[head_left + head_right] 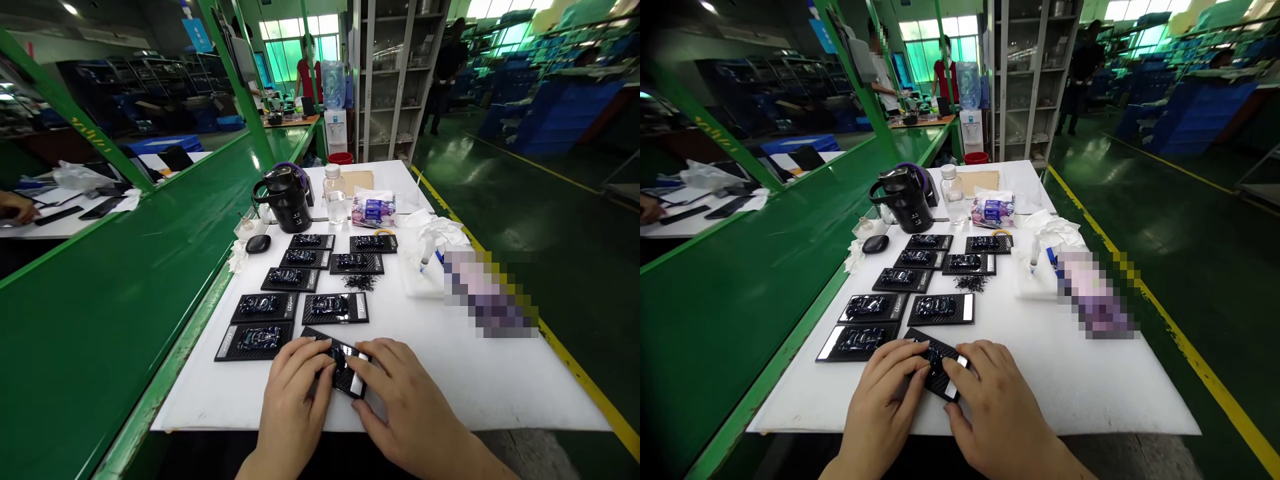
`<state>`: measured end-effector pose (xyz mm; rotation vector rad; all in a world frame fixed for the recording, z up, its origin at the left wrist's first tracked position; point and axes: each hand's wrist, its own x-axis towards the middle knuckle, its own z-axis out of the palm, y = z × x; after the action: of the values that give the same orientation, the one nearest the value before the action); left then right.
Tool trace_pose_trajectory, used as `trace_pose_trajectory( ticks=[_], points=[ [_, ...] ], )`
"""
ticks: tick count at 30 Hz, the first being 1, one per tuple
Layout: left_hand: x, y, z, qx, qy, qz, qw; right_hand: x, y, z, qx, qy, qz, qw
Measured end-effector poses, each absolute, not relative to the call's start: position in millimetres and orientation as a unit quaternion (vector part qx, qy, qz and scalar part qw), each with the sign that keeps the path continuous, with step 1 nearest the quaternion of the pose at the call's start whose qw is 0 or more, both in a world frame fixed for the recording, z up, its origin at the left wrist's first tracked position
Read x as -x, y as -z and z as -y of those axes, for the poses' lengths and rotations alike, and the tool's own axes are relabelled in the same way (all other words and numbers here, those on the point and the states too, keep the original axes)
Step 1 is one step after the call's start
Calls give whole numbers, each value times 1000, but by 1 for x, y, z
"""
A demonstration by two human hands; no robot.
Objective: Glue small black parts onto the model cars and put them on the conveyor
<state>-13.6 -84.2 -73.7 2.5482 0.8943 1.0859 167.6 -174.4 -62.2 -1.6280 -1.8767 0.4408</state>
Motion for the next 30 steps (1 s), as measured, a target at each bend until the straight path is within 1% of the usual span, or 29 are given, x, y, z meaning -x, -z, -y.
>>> trace_pose_trajectory(
  ticks=[3,10,12,13,14,16,17,19,20,23,24,25,27,28,29,30],
  points=[
    [15,72,84,-861,-376,-315,138,-169,63,174,611,-168,710,305],
    [29,68,83,-805,-383,-396,220,-167,66,178,606,-180,700,333],
    [31,67,84,-802,-386,-393,231,-180,59,178,609,-181,676,373],
    [32,67,85,-803,-387,-386,236,-191,53,176,621,-166,649,407],
    [33,68,86,-805,-391,-374,241,-205,46,172,637,-144,612,445],
    [34,69,88,-812,-408,-340,243,-237,32,158,682,-61,516,515],
    [34,70,88,-816,-418,-323,237,-254,26,147,704,-39,475,527],
    [34,71,89,-826,-433,-294,210,-282,22,123,748,-43,439,496],
    [34,72,89,-832,-436,-282,197,-292,24,112,753,-68,445,480],
    [35,72,89,-848,-424,-251,195,-302,33,87,741,-124,450,482],
    [35,73,89,-854,-421,-236,195,-300,34,84,735,-118,440,503],
    [35,73,89,-861,-419,-220,188,-294,32,83,719,-101,423,542],
    [35,76,90,-877,-416,-184,152,-276,22,89,644,-95,384,654],
    [34,78,90,-885,-414,-167,132,-263,14,94,586,-120,366,713],
    [33,79,90,-890,-412,-154,120,-249,6,99,529,-183,358,747],
    [31,81,90,-893,-410,-143,117,-233,0,103,486,-260,359,753]
  ],
)
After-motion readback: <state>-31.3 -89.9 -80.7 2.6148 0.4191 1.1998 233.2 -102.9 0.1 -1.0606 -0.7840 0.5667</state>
